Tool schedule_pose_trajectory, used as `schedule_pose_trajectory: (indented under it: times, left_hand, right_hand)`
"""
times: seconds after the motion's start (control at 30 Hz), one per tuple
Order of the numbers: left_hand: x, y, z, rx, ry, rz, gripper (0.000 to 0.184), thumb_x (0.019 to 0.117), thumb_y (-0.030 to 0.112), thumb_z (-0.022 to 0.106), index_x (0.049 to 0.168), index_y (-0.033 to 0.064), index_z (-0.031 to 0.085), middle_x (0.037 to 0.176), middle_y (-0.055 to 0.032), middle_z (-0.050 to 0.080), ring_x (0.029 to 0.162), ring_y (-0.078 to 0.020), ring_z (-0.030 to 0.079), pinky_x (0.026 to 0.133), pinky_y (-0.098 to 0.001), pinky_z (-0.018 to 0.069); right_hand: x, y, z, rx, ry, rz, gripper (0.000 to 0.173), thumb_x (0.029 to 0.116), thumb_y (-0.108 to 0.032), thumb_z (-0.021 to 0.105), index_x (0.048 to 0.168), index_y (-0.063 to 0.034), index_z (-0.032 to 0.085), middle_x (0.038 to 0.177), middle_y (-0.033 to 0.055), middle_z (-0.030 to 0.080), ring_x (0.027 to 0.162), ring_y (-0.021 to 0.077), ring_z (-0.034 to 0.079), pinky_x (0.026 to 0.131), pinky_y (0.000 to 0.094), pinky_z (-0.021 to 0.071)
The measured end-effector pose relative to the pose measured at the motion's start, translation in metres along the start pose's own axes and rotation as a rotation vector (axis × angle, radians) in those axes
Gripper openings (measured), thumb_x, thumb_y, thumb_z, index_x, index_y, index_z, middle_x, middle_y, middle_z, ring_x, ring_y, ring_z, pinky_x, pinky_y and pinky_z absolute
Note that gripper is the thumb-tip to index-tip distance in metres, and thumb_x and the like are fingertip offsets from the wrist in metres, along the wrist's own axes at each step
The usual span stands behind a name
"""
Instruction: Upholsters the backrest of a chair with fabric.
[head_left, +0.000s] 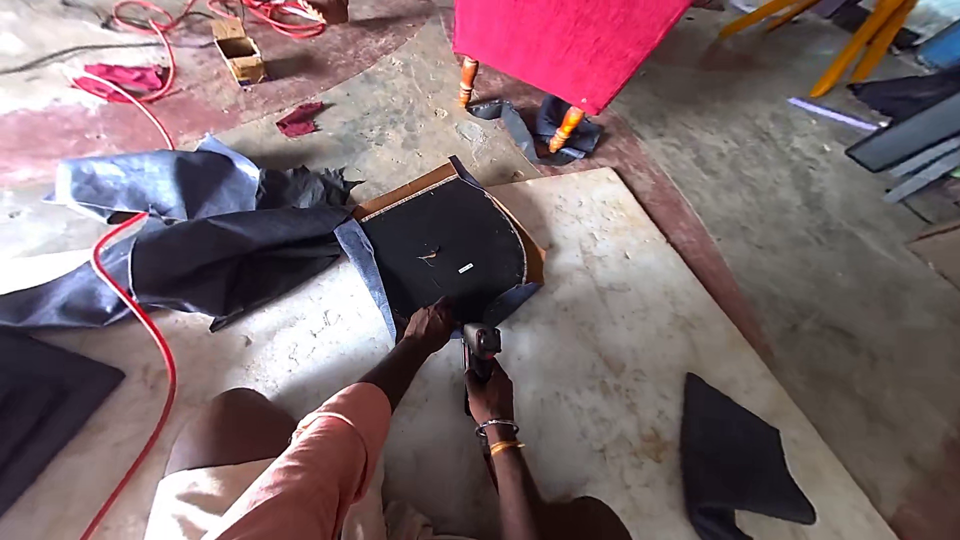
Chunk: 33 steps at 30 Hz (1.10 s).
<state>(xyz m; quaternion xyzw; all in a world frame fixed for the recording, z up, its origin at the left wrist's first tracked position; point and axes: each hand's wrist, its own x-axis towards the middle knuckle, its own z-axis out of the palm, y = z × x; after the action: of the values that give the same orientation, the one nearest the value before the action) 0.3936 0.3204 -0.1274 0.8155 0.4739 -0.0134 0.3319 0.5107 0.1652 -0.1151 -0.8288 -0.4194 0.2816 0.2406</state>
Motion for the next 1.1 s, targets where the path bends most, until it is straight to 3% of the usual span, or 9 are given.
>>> schedule_pose_trajectory:
  times: [0.2,0.33,0.57,0.7,0.77,0.83,0.9,0.93,1.1]
  left_hand:
    - [0.002,0.0,0.004,0.056,-0.012,0.002,0.032,0.1044,0.034,0.056,0.117,0.0078,0.07,0.144,-0.0074,0.056,0.122,-0.0325,0.061,0.098,-0.0552,0.0536]
    - [0.005,-0.008,-0.002,0.0,0.034,-0.005,0.038,0.1066,0.032,0.052,0.136,0.0096,0.059,0.147,-0.0123,0.053,0.125,-0.0344,0.06,0.102,-0.0528,0.0526]
    - [0.012,-0.016,-0.001,-0.083,0.1,0.04,0.024,0.1052,0.023,0.053,0.123,0.0165,0.067,0.142,-0.0081,0.056,0.114,-0.0289,0.067,0.095,-0.052,0.0569]
    - [0.015,0.001,-0.004,-0.043,0.079,0.012,0.037,0.0987,0.051,0.058,0.129,0.0313,0.067,0.138,-0.0038,0.057,0.121,-0.0263,0.061,0.094,-0.0536,0.0557]
    - [0.017,0.013,0.009,0.064,0.108,0.118,0.053,0.0888,0.068,0.063,0.124,0.0296,0.07,0.138,-0.0009,0.059,0.128,-0.026,0.054,0.103,-0.0509,0.0478]
    - [0.024,0.03,0.023,0.097,0.132,0.183,0.06,0.0838,0.073,0.065,0.118,0.0243,0.071,0.145,-0.0003,0.055,0.138,-0.0252,0.046,0.116,-0.0504,0.0361]
    - [0.032,0.037,0.039,-0.01,0.176,0.167,0.052,0.0876,0.062,0.07,0.109,0.0153,0.073,0.148,-0.0042,0.053,0.148,-0.0243,0.037,0.127,-0.0497,0.0179]
    - [0.034,0.038,0.047,-0.062,0.205,0.152,0.044,0.0908,0.054,0.071,0.104,0.0124,0.074,0.148,-0.0057,0.053,0.149,-0.0239,0.036,0.128,-0.0499,0.0155]
    - [0.035,0.033,0.052,-0.238,0.24,0.12,0.025,0.1009,0.031,0.063,0.101,0.0099,0.076,0.149,-0.004,0.055,0.149,-0.0207,0.039,0.128,-0.0474,0.0187]
  right_hand:
    - [0.001,-0.01,0.003,-0.057,-0.041,0.064,0.036,0.0901,-0.027,0.069,0.121,-0.008,0.067,0.096,0.0083,0.074,0.09,0.0214,0.072,0.083,0.0455,0.0568]
    - [0.0,-0.008,0.007,0.021,-0.067,0.008,0.035,0.0883,-0.025,0.068,0.119,-0.0087,0.068,0.091,0.0075,0.073,0.08,0.0197,0.071,0.075,0.0446,0.0587]
    - [-0.003,-0.015,0.0,-0.012,-0.076,-0.008,0.041,0.089,-0.026,0.068,0.125,-0.0078,0.065,0.1,0.0084,0.074,0.093,0.0198,0.072,0.086,0.0433,0.0572]
    - [-0.007,0.01,-0.036,0.094,0.144,-0.017,0.041,0.0909,-0.027,0.071,0.121,0.0,0.067,0.094,0.0127,0.074,0.086,0.0244,0.072,0.083,0.0483,0.0586]
    - [0.004,0.023,-0.061,0.076,0.117,0.064,0.044,0.0907,-0.026,0.072,0.126,-0.001,0.066,0.101,0.0139,0.074,0.094,0.0263,0.072,0.089,0.051,0.0569]
    - [0.016,0.035,-0.073,0.088,0.143,0.103,0.038,0.0886,-0.024,0.074,0.119,-0.0019,0.069,0.095,0.0127,0.074,0.087,0.0245,0.071,0.083,0.0494,0.057]
    - [0.025,0.043,-0.075,0.136,0.179,0.114,0.03,0.0899,-0.025,0.076,0.106,-0.0007,0.07,0.082,0.0116,0.071,0.069,0.0223,0.069,0.069,0.0463,0.0594]
    - [0.027,0.044,-0.074,0.135,0.179,0.133,0.03,0.0912,-0.029,0.076,0.103,-0.0013,0.071,0.079,0.0106,0.07,0.066,0.0213,0.068,0.067,0.045,0.0592]
    - [0.037,0.046,-0.061,0.091,0.12,0.159,0.036,0.0921,-0.04,0.075,0.102,-0.005,0.071,0.077,0.007,0.07,0.063,0.0185,0.068,0.065,0.0425,0.0594]
